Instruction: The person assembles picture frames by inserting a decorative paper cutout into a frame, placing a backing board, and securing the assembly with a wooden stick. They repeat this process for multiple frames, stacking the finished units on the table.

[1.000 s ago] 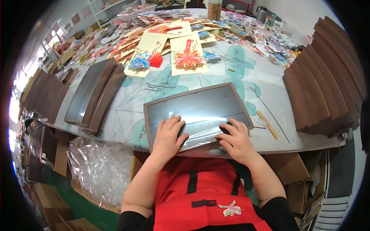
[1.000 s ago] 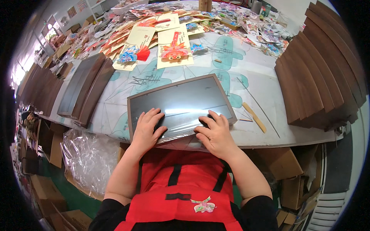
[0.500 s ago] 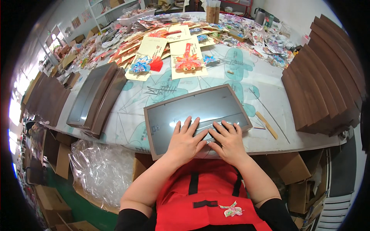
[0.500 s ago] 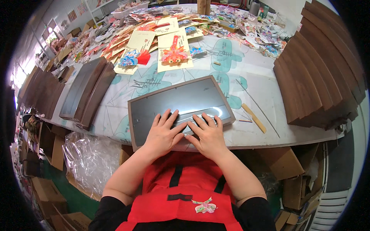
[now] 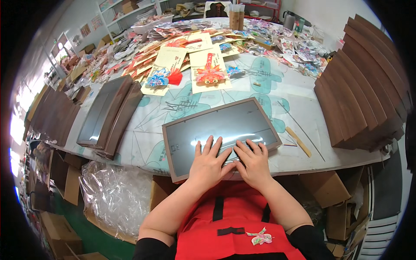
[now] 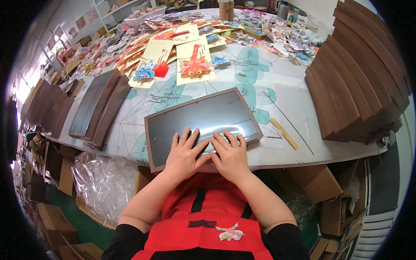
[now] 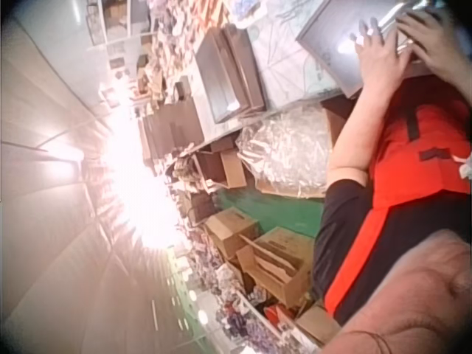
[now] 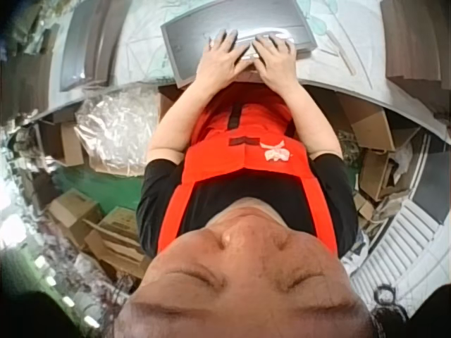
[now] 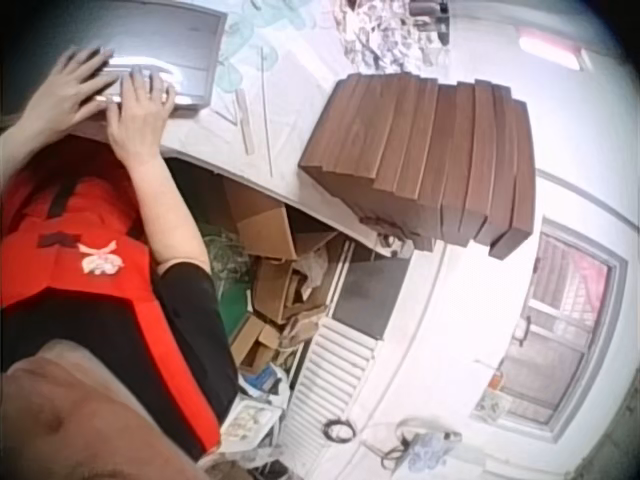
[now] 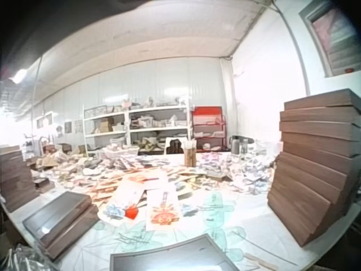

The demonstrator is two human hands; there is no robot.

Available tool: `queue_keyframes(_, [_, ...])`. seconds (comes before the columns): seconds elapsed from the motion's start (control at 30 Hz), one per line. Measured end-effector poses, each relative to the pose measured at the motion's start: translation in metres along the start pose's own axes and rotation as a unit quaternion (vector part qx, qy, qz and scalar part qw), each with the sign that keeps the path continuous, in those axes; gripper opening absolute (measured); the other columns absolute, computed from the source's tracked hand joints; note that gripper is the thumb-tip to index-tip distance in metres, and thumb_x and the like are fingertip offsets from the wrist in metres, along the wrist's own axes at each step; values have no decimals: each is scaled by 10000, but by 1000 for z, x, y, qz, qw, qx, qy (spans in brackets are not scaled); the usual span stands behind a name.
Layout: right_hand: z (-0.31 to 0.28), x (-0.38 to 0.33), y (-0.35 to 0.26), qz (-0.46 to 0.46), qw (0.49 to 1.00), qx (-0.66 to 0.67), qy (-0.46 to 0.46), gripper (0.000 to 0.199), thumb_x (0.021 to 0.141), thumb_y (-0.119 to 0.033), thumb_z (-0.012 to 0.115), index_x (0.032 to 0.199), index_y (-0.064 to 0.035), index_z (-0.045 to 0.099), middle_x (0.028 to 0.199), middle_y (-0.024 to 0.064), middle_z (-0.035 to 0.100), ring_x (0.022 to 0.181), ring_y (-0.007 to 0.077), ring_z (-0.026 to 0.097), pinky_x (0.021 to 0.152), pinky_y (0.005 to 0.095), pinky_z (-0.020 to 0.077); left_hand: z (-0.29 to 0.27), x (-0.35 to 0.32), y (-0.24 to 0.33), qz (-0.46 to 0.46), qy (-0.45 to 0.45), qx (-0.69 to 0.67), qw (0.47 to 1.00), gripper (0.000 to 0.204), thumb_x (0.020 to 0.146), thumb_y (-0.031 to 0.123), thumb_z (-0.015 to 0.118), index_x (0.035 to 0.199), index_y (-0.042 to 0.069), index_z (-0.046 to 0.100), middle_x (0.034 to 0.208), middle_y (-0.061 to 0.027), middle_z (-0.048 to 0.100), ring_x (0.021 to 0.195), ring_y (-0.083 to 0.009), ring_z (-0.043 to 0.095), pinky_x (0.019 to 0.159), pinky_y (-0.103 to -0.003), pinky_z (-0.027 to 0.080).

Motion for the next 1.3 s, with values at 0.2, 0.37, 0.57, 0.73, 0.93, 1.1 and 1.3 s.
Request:
queue_keyframes(0.2, [2,1,11,-3,999,36,-8,333,800,-238,646,1084,-64,639,1228,97,582,1152,301,487,988,466,303,7,-3,7,9,-37,29,999,554,839,443,589,1270,100,525,1388,-110,439,1313,-346,351,1014,-631,264])
queue_keyframes(0.37, [-2,8,1,21,999,-34,15,320,800,-246,646,1061,-60,644,1226,121,578,1133,306,498,969,454,329,7,-6,7,32,-31,18,999,572,827,452,601,1259,83,530,1397,-113,427,1314,-346,351,1030,-607,258])
queue_keyframes(0.57, [7,0,14,39,998,19,39,311,774,-236,673,1034,-67,644,1201,115,588,1123,307,502,956,446,338,2,-5,3,-4,-10,17,1000,601,821,460,603,1247,42,536,1405,-130,414,1309,-348,360,1043,-584,257])
queue_keyframes(0.73, [-8,17,39,56,997,37,42,262,708,-208,715,917,-74,631,1150,95,609,1117,309,502,951,460,332,6,-5,5,8,-30,34,999,645,821,485,587,1256,13,524,1426,-133,386,1318,-342,347,1056,-564,251])
queue_keyframes(0.93, [-16,22,86,229,968,-86,51,502,706,-237,725,1127,-24,551,1276,194,519,1191,362,466,997,468,354,2,-4,7,13,-41,30,999,666,818,496,586,1265,7,514,1442,-134,359,1328,-338,331,1067,-557,236])
queue_keyframes(1.1, [-19,5,136,287,943,125,115,322,776,-161,673,1042,17,639,947,191,661,840,291,646,753,342,495,7,-4,5,9,-56,23,998,680,822,511,577,1297,31,491,1445,-159,344,1330,-345,325,1066,-560,234])
queue_keyframes(1.3, [-15,1,159,302,918,228,118,207,823,-111,620,976,17,676,797,146,690,709,183,657,652,278,487,16,8,9,11,-84,29,996,675,858,538,514,1342,71,453,1449,-186,324,1331,-355,319,1061,-567,228])
Point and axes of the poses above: each hand's wrist, its own x-axis towards the middle knuckle, its own z-axis out of the palm, y = z × x, the point moved 8 cm from there along x, towards the middle knuckle
